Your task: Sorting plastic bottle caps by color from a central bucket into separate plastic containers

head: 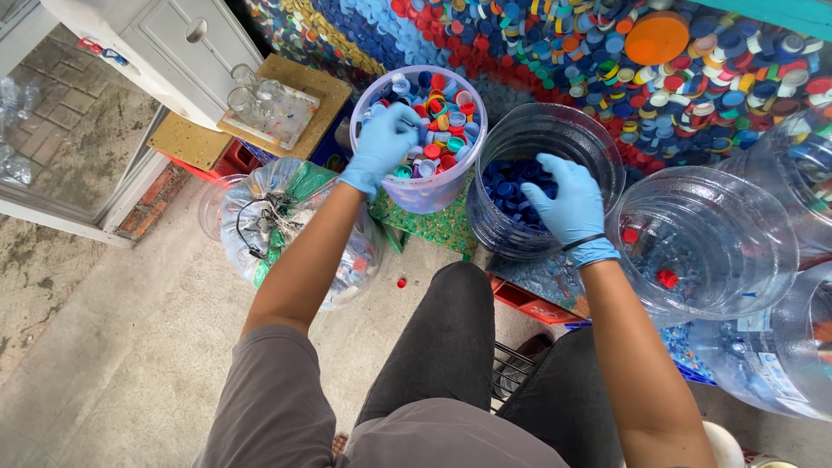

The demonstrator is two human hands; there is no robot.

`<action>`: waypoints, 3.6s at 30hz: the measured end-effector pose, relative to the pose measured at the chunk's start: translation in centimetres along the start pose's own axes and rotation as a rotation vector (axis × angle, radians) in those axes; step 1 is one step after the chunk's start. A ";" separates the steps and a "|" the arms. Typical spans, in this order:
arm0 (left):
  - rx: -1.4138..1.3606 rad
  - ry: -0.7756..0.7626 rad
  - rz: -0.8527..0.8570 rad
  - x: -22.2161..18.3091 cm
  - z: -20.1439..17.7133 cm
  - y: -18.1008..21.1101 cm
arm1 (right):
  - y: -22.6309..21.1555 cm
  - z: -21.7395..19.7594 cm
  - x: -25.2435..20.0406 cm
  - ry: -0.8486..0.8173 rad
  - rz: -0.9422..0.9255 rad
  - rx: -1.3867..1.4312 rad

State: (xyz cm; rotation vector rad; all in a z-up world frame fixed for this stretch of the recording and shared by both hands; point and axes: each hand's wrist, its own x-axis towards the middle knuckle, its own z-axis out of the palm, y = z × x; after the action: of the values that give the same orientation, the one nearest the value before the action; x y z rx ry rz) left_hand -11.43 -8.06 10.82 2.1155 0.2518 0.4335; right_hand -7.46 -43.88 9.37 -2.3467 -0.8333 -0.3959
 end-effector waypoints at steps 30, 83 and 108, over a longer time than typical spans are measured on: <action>0.246 -0.133 -0.174 11.8 2.5 -3.8 | 3.8 0.3 -1.1 -0.229 0.205 -0.109; 0.524 0.075 0.203 6.6 -0.3 -3.8 | 4.8 0.7 -0.7 -0.273 0.175 -0.330; 1.301 -0.254 -0.062 18.2 6.5 -8.1 | 4.0 0.5 -0.9 -0.247 0.238 -0.215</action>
State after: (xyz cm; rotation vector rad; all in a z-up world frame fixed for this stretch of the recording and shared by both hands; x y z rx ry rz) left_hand 7.77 -2.38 4.54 3.3702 0.5420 -0.1299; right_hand -5.46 -46.44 6.75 -2.6975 -0.6339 -0.1000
